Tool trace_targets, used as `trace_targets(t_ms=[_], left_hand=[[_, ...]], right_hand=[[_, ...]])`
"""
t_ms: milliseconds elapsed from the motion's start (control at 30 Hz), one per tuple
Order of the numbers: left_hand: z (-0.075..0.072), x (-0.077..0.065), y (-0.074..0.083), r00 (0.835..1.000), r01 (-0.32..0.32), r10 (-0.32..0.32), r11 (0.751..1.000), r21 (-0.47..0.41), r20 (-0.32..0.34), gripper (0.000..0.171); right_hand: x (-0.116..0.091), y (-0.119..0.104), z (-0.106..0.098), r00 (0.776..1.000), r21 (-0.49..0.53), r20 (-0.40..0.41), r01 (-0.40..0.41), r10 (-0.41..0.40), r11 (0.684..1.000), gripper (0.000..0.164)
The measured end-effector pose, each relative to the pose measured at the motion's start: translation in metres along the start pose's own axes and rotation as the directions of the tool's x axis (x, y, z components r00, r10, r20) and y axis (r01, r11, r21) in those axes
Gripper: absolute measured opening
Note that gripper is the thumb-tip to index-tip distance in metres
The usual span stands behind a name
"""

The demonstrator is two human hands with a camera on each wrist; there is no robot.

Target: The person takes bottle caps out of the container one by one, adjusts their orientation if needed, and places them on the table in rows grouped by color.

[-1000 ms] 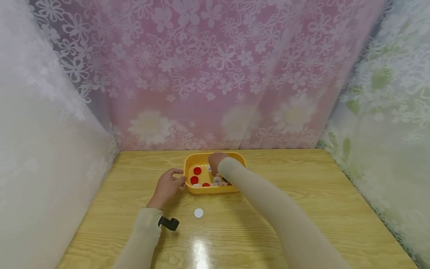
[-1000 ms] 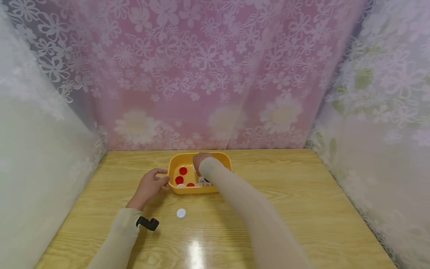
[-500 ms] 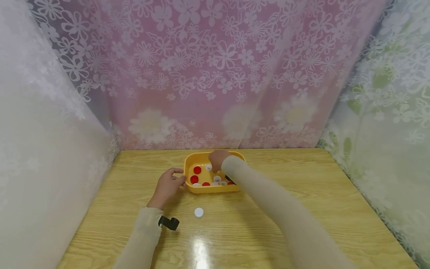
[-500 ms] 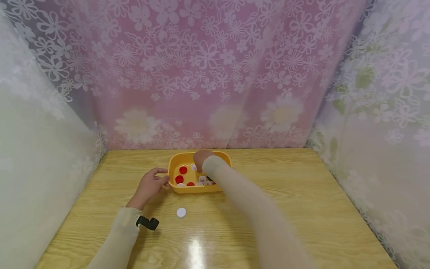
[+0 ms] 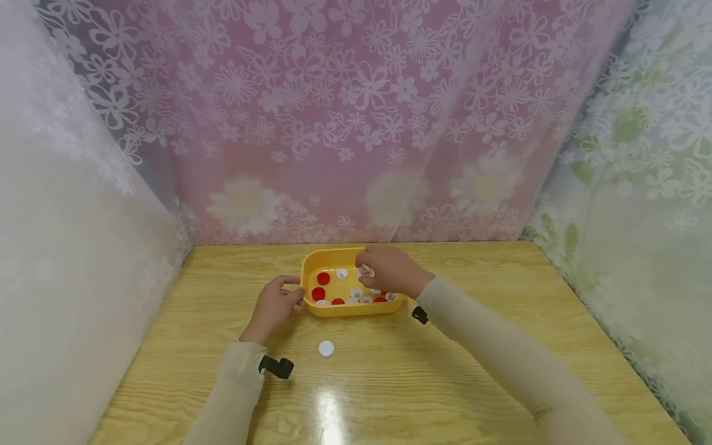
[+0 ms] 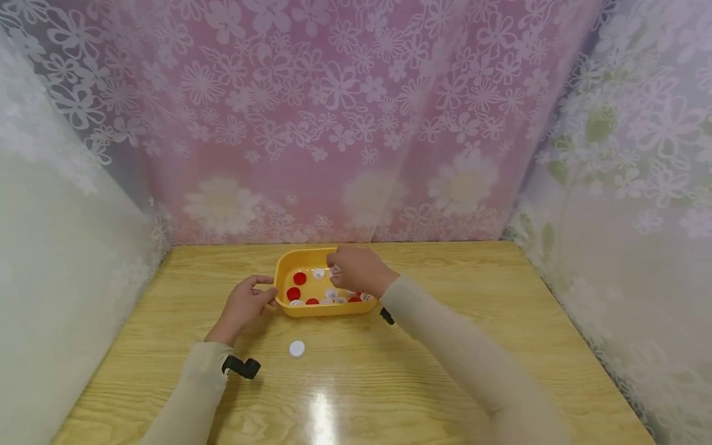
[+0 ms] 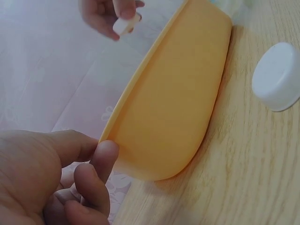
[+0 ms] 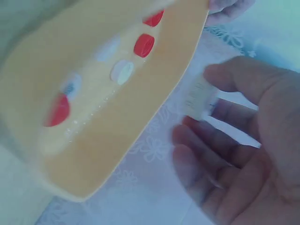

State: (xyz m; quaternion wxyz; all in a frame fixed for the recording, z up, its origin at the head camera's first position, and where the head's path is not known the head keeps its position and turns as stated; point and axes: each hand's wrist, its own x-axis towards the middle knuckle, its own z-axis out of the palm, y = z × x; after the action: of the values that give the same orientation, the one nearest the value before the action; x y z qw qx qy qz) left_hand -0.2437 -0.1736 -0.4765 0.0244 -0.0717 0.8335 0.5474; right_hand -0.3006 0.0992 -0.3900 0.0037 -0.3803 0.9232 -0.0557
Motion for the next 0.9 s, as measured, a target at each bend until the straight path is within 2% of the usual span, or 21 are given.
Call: trace_targets(t_ms=[67, 200, 400, 500, 633, 800, 900], left_hand=[[0.0, 0.0, -0.001, 1.0, -0.005, 0.005, 1.0, -0.004, -0.001, 0.036], [0.001, 0.001, -0.003, 1.0, -0.008, 0.008, 1.0, -0.004, -0.004, 0.036], [0.002, 0.002, -0.005, 1.0, 0.004, -0.004, 1.0, 0.012, -0.007, 0.036], [0.002, 0.003, -0.006, 1.0, 0.003, -0.003, 1.0, 0.006, -0.004, 0.036], [0.002, 0.002, -0.005, 1.0, -0.004, 0.004, 1.0, 0.005, -0.004, 0.037], [0.001, 0.002, -0.004, 1.0, -0.003, 0.003, 1.0, 0.02, -0.003, 0.037], [0.002, 0.002, -0.003, 1.0, 0.0, 0.0, 1.0, 0.024, 0.0, 0.036]], right_hand=[[-0.016, -0.001, 0.003, 0.996, -0.002, -0.083, 0.02, -0.02, 1.0, 0.025], [-0.043, -0.005, 0.011, 0.98, 0.024, -0.199, 0.018, -0.013, 1.0, 0.027], [-0.066, -0.017, 0.027, 0.959, 0.096, -0.283, -0.001, 0.028, 0.995, 0.031], [-0.073, -0.026, 0.039, 0.954, 0.118, -0.299, 0.034, 0.003, 0.992, 0.027], [-0.076, -0.04, 0.056, 0.96, 0.106, -0.27, 0.1, -0.068, 0.989, 0.021], [-0.074, -0.055, 0.075, 0.986, 0.104, -0.143, 0.103, -0.087, 0.989, 0.021], [-0.072, -0.059, 0.085, 0.993, 0.106, -0.074, 0.095, -0.088, 0.99, 0.02]])
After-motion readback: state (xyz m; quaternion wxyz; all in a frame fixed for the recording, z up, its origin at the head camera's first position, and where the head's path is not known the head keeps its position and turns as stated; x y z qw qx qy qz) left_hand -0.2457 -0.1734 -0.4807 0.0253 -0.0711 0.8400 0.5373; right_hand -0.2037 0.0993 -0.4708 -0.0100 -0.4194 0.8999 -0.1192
